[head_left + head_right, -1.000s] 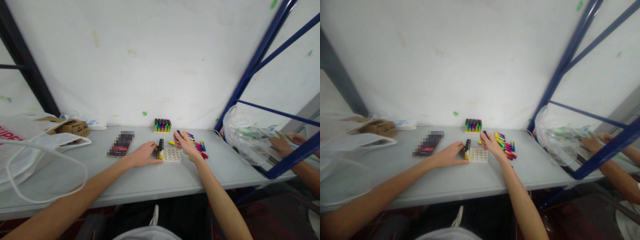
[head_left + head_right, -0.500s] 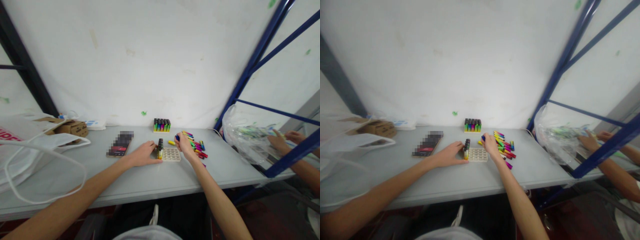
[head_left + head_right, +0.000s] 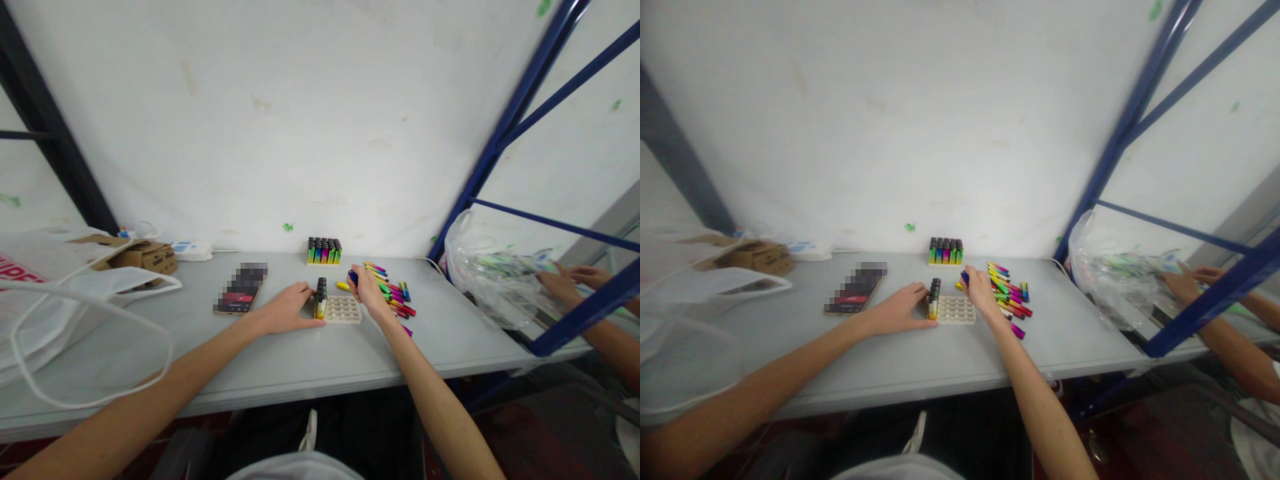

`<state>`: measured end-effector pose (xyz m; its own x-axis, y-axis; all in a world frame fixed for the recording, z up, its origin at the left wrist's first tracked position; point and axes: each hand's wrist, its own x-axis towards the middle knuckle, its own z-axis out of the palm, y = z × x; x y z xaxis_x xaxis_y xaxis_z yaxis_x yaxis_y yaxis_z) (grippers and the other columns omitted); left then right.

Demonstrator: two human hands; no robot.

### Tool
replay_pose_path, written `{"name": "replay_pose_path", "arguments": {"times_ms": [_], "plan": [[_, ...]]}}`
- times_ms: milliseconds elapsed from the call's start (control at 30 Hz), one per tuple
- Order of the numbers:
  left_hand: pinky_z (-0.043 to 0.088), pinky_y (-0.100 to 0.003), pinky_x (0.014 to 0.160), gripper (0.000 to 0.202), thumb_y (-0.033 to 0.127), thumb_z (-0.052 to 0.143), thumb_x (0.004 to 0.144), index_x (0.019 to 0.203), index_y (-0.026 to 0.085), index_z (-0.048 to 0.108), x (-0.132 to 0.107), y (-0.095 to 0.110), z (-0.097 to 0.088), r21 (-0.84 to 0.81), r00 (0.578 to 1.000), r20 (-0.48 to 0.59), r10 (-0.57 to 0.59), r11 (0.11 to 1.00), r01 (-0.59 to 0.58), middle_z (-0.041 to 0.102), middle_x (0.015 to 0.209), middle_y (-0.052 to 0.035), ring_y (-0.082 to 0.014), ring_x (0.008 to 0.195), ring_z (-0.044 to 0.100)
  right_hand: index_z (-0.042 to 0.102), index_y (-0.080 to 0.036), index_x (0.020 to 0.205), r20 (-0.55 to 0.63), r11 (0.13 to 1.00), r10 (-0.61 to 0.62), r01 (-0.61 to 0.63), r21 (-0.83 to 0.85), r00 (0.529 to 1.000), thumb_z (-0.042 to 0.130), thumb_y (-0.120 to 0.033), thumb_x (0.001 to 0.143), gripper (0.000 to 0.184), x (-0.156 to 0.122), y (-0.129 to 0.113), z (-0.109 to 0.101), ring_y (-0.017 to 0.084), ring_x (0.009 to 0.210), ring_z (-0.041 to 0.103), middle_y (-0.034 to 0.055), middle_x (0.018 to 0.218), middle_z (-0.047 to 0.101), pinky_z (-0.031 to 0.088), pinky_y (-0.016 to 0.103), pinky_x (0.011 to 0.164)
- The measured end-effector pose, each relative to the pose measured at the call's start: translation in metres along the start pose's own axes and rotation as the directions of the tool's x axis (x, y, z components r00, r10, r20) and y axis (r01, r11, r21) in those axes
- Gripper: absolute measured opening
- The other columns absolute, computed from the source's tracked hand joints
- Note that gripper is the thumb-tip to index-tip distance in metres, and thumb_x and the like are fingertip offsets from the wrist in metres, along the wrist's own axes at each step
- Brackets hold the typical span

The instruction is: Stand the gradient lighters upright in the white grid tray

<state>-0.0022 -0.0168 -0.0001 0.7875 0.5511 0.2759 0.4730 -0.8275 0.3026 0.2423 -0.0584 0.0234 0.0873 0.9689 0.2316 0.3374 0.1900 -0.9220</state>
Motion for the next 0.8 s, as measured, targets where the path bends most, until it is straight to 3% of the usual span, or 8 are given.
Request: {"name": "replay_pose_path", "arguments": {"times_ms": [133,267,467,633,800], "plan": [[0.052,-0.043,0.1,0.064,0.074,0.07,0.091,0.118,0.016,0.069,0.0,-0.001,0.001,-0.002,1.0,-0.014,0.008,1.0,-0.009,0.067,0.115,-0.013,-0.0344,0.111,0.065,0.061,-0.021,0.082,0.06,0.996,-0.01,0.005,0.085,0.998,0.039,-0.081,0.097,0.066,0.005,0.004,0.002,0.012,0.047,0.036,-0.0066,0.056,0.038,0.029,0.027,0.048],[0.052,-0.043,0.099,0.063,0.074,0.07,0.09,0.116,0.016,0.07,0.0,-0.001,0.001,0.009,1.0,-0.014,0.002,1.0,-0.002,0.067,0.114,-0.0128,-0.0343,0.109,0.066,0.064,-0.021,0.109,0.104,0.99,-0.141,0.14,0.017,0.985,0.048,-0.073,0.1,0.055,0.009,0.01,-0.001,0.015,0.059,0.052,-0.0039,0.07,0.055,0.045,0.029,0.059],[0.052,-0.044,0.099,0.062,0.073,0.072,0.09,0.116,0.017,0.07,0.0,-0.002,0.002,0.001,1.0,-0.017,-0.004,1.0,0.004,0.068,0.114,-0.0126,-0.034,0.109,0.066,0.059,-0.024,0.109,0.249,0.971,-0.227,0.239,-0.019,0.941,0.061,-0.059,0.101,0.037,0.007,0.017,-0.005,0.023,0.089,0.074,0.0043,0.092,0.077,0.058,0.037,0.086],[0.051,-0.044,0.102,0.063,0.073,0.072,0.09,0.118,0.017,0.07,0.0,-0.002,0.002,0.005,1.0,-0.018,-0.01,1.0,0.01,0.068,0.116,-0.0134,-0.0348,0.112,0.065,0.057,-0.026,0.115,0.215,0.933,-0.227,0.275,-0.233,0.95,0.06,-0.046,0.106,0.022,0.002,0.015,0.0,0.024,0.081,0.076,0.0027,0.087,0.08,0.058,0.035,0.079],[0.052,-0.044,0.101,0.065,0.074,0.071,0.09,0.12,0.016,0.069,0.0,-0.003,0.002,-0.004,1.0,-0.015,-0.009,1.0,0.009,0.068,0.116,-0.0135,-0.0353,0.112,0.066,0.056,-0.023,0.119,0.305,0.797,-0.292,0.407,-0.445,0.906,0.058,-0.032,0.108,0.014,0.0,0.009,0.001,0.022,0.077,0.074,0.0018,0.083,0.078,0.051,0.031,0.078]]}}
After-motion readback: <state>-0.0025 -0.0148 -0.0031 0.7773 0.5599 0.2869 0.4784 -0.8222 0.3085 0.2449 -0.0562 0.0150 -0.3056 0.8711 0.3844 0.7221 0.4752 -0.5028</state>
